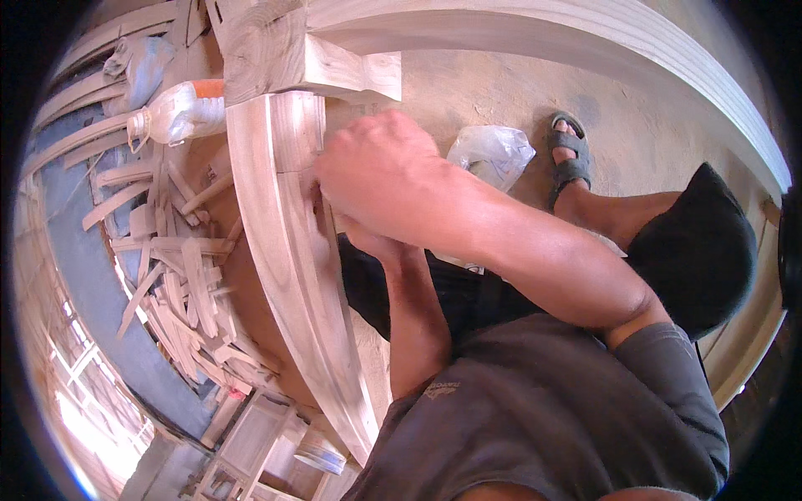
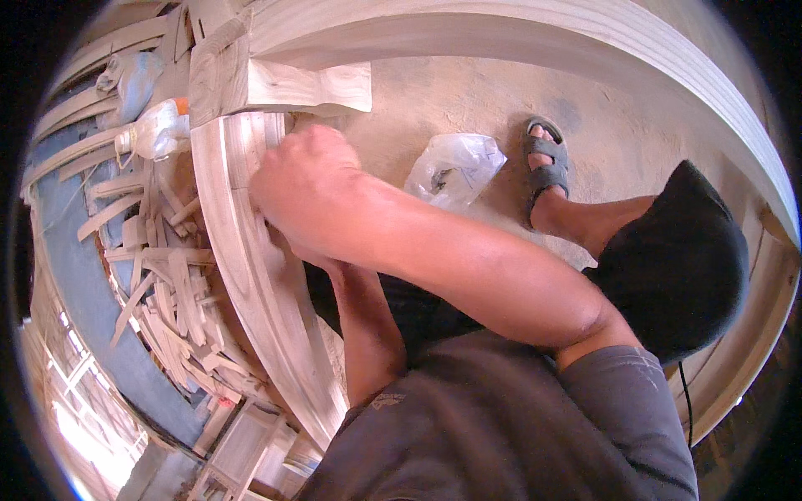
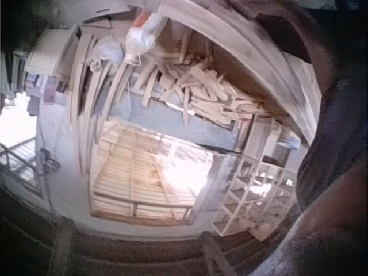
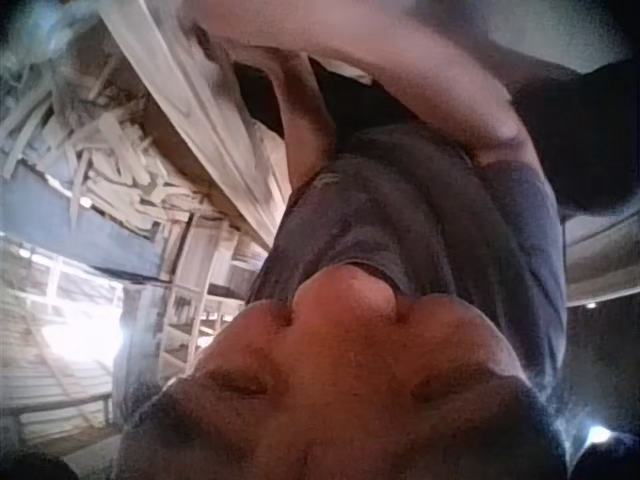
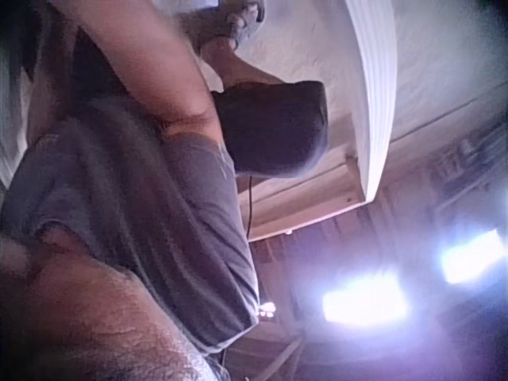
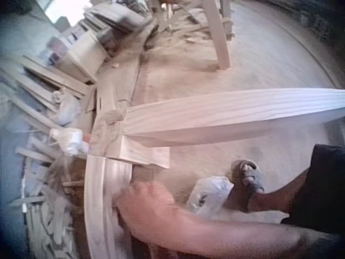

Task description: The person assembles a large wooden frame by fitting pieces together, applying glue, and tightening bolts using a wrench.

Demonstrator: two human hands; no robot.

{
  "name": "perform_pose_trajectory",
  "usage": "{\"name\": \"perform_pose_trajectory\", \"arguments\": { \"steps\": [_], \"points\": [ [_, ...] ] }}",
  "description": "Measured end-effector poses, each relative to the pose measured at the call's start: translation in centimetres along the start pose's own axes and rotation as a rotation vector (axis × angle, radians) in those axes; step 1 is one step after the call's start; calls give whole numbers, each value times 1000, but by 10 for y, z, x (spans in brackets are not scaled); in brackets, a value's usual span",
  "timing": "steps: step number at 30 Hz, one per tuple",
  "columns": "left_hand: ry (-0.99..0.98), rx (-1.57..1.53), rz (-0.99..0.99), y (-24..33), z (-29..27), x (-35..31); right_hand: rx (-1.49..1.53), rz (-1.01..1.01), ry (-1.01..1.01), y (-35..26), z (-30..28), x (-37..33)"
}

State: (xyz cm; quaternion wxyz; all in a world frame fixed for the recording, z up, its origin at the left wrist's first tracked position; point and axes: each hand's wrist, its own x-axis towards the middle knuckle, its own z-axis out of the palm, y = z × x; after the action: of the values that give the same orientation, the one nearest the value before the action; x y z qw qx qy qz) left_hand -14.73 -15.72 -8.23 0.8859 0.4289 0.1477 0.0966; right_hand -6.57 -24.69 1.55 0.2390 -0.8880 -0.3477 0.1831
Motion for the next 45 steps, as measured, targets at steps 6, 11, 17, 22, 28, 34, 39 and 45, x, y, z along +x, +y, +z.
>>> {"name": "perform_pose_trajectory", "arguments": {
  "steps": [6, 11, 17, 22, 28, 34, 39, 45],
  "points": [
    [69, 544, 221, -8, 9, 14, 516, 41, 403, 73, 122, 19],
    [58, 409, 144, 1, -4, 3, 125, 134, 112, 24, 61, -3],
    [-28, 469, 186, -4, -5, 9, 153, 167, 328, 44, 82, 9],
    [31, 702, 243, -5, 8, 4, 385, 0, 420, 76, 140, 28],
    [0, 604, 267, -3, 13, -8, 44, 77, 158, 23, 51, -6],
    [-54, 148, 151, -1, 24, -10, -156, 147, 83, 5, 20, -4],
    [-28, 774, 359, -26, 3, 5, 398, -19, 332, 84, 110, 20],
    [5, 890, 387, -21, -6, -10, 708, -58, 197, 74, 117, 11]
  ]
}}
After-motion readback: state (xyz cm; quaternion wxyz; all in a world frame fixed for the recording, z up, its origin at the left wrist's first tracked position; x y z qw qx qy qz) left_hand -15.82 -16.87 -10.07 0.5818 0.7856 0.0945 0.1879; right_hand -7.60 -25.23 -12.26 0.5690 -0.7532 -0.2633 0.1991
